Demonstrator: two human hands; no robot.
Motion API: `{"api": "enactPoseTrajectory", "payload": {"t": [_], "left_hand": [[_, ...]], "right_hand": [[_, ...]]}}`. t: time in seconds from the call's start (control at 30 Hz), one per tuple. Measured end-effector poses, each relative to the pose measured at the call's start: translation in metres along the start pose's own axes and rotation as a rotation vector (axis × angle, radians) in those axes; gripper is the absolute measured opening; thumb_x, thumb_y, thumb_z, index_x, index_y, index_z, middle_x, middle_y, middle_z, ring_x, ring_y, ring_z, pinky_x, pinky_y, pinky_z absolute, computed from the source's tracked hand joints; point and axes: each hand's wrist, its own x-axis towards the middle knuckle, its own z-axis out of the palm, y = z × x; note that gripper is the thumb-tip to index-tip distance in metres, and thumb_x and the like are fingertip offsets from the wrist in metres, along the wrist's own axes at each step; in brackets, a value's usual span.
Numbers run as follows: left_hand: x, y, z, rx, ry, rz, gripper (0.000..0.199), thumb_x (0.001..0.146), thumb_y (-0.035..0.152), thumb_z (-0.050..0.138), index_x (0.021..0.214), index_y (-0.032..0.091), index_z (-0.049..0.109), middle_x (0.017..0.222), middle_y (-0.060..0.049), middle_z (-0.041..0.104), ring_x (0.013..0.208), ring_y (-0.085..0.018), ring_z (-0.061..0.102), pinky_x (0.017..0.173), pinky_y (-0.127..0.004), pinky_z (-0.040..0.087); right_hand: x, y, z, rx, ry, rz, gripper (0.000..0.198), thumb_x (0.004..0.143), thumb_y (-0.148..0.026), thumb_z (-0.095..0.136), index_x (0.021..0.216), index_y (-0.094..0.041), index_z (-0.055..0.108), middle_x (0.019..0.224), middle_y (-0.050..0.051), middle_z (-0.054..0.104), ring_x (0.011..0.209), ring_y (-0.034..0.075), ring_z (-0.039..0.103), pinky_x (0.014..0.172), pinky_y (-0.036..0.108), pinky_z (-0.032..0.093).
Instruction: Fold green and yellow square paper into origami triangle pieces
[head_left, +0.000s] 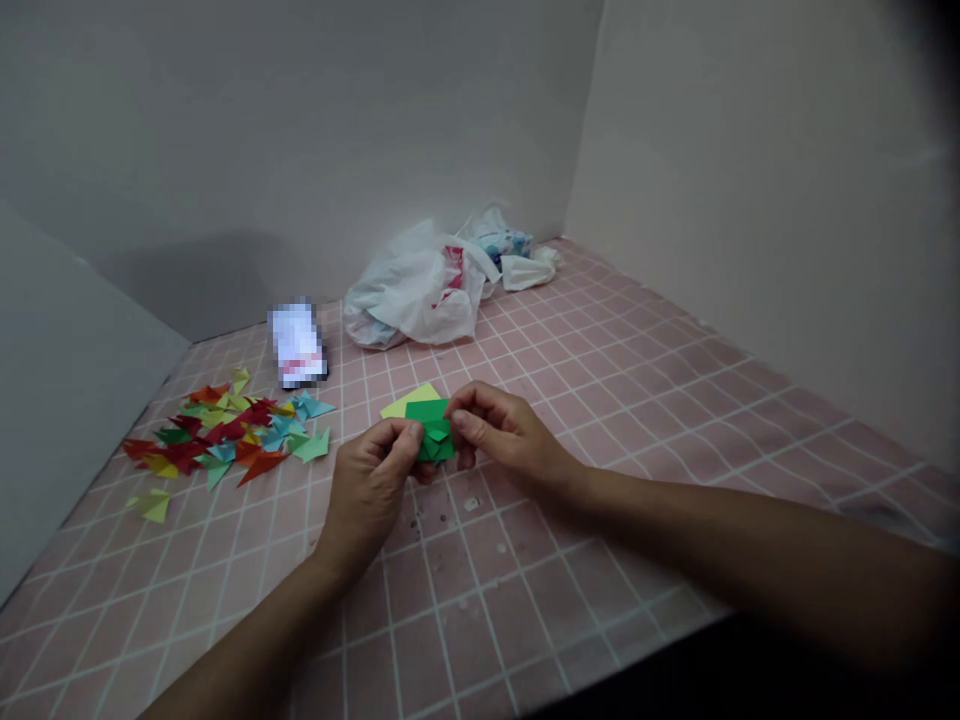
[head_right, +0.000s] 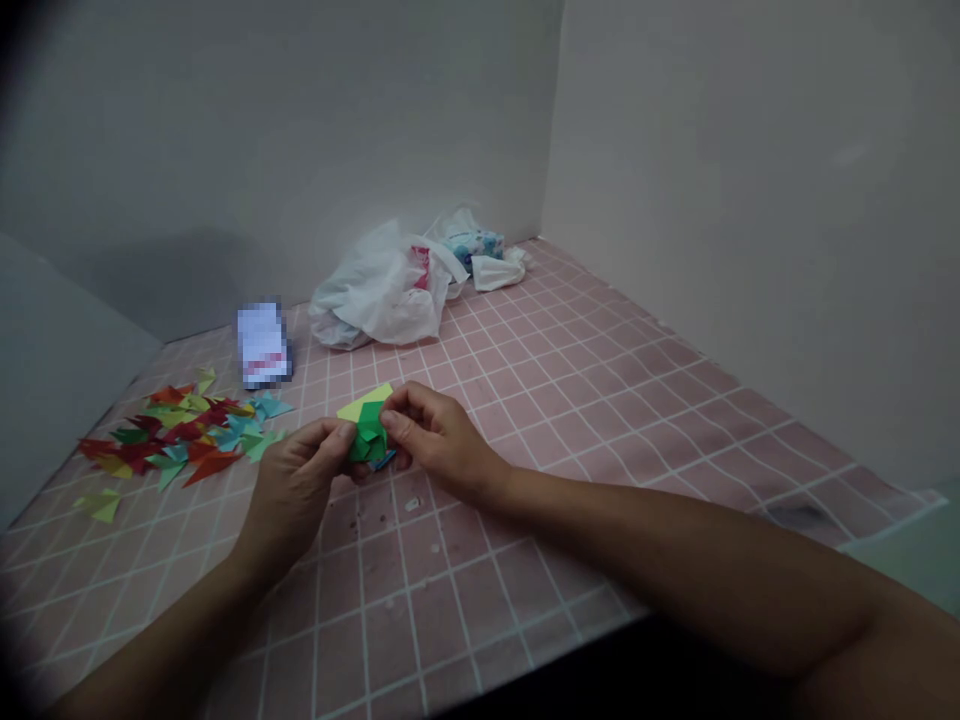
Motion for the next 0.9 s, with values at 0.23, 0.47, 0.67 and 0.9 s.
{"api": "enactPoseTrajectory", "payload": {"t": [0.23, 0.47, 0.67, 0.9], "left_hand": [[-0.0008, 0.0029, 0.0008, 0.083, -0.004, 0.06, 0.025, 0.09, 0.032, 0.059, 0.071, 0.017, 0.066, 0.055, 0.001, 0.063, 0.052, -0.012, 0.057, 0.055, -0.023, 0.045], [-0.0003, -0.0002, 0.0012, 0.059, -0.001, 0.063, 0.024, 0.09, 0.034, 0.06, 0.074, 0.018, 0.066, 0.056, 0.001, 0.063, 0.052, -0.012, 0.057, 0.055, -0.023, 0.045], [0.001, 0.0064, 0.0008, 0.108, 0.009, 0.092, 0.024, 0.089, 0.031, 0.059, 0.07, 0.018, 0.065, 0.054, 0.002, 0.061, 0.051, -0.012, 0.056, 0.053, -0.023, 0.044], [0.0033, 0.0052, -0.0006, 0.168, -0.009, 0.152, 0.023, 0.089, 0.03, 0.06, 0.07, 0.018, 0.065, 0.054, 0.003, 0.06, 0.051, -0.011, 0.055, 0.053, -0.022, 0.042]], "right_hand": [[0.0023, 0.0052, -0.0015, 0.035, -0.113, 0.182, 0.028, 0.091, -0.039, 0.06, 0.075, -0.017, 0.054, 0.06, -0.003, 0.057, 0.051, 0.009, 0.053, 0.05, 0.021, 0.043], [0.0046, 0.0035, -0.0022, -0.043, -0.103, 0.182, 0.023, 0.09, -0.033, 0.06, 0.074, -0.017, 0.055, 0.061, -0.003, 0.057, 0.051, 0.008, 0.053, 0.05, 0.021, 0.041], [0.0066, 0.0025, -0.0018, -0.042, -0.114, 0.186, 0.023, 0.09, -0.027, 0.059, 0.07, -0.017, 0.053, 0.059, -0.004, 0.056, 0.05, 0.007, 0.051, 0.049, 0.02, 0.041], [0.0078, 0.0091, -0.0044, -0.036, -0.137, 0.16, 0.018, 0.089, -0.027, 0.06, 0.074, -0.017, 0.056, 0.059, -0.004, 0.057, 0.05, 0.008, 0.053, 0.049, 0.02, 0.043]]}}
